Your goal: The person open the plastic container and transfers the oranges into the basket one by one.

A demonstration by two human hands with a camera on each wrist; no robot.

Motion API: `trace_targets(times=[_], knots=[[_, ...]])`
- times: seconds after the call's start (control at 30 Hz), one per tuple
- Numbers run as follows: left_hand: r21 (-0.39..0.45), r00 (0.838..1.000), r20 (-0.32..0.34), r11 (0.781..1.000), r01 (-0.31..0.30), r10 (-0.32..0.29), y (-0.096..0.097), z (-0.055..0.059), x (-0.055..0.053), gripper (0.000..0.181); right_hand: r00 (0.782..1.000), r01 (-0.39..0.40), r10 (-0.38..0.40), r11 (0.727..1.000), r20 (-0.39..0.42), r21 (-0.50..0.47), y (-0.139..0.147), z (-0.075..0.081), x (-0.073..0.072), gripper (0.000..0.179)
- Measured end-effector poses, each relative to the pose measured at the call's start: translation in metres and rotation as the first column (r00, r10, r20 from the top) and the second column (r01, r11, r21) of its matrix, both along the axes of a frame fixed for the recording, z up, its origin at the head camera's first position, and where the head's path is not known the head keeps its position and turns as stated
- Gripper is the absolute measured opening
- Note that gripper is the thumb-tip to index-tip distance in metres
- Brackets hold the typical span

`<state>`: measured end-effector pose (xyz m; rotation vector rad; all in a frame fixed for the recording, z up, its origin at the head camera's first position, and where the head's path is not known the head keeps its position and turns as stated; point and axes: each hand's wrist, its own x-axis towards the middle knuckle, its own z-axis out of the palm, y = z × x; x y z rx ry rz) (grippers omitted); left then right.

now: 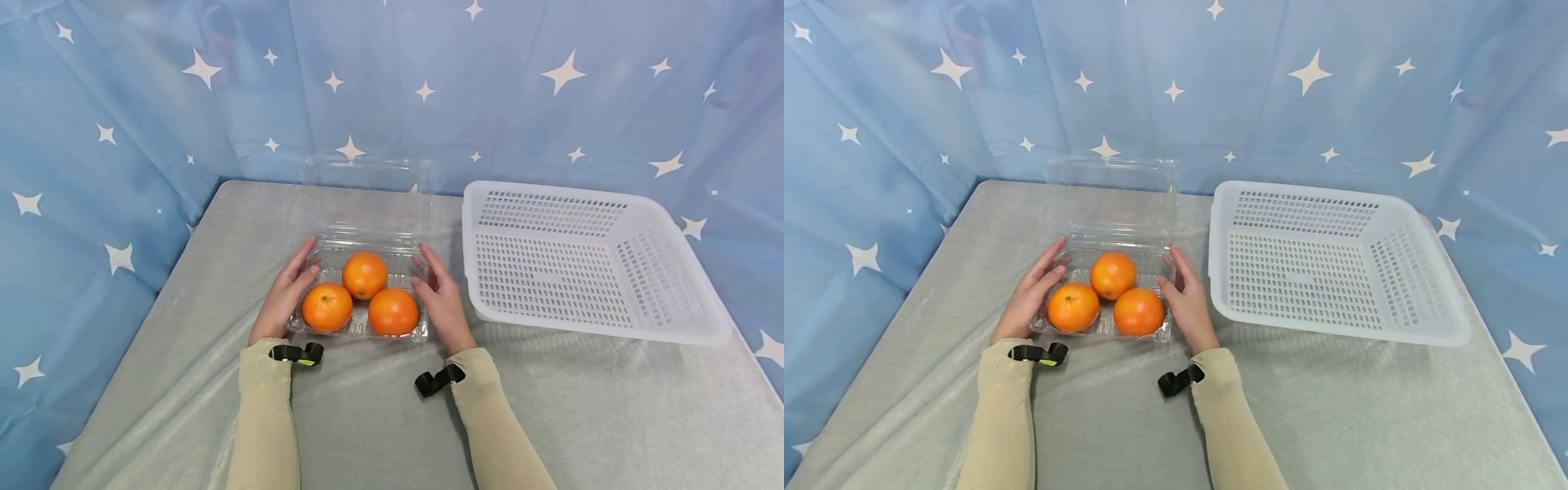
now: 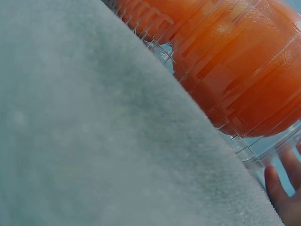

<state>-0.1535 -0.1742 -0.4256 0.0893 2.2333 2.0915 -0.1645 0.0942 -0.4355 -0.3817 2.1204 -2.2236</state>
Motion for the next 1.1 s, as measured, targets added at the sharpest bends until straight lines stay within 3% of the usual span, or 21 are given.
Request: trace_targets(times=[1.1], knots=[[0.016,1.0,-0.009,1.0,0.013,-0.013,0.0003,-0.0006,-0.001,0.06,1.0,0.003,-0.003,1.0,-0.011,0.016,0.0006,-0.0012,-0.0001,0.056]])
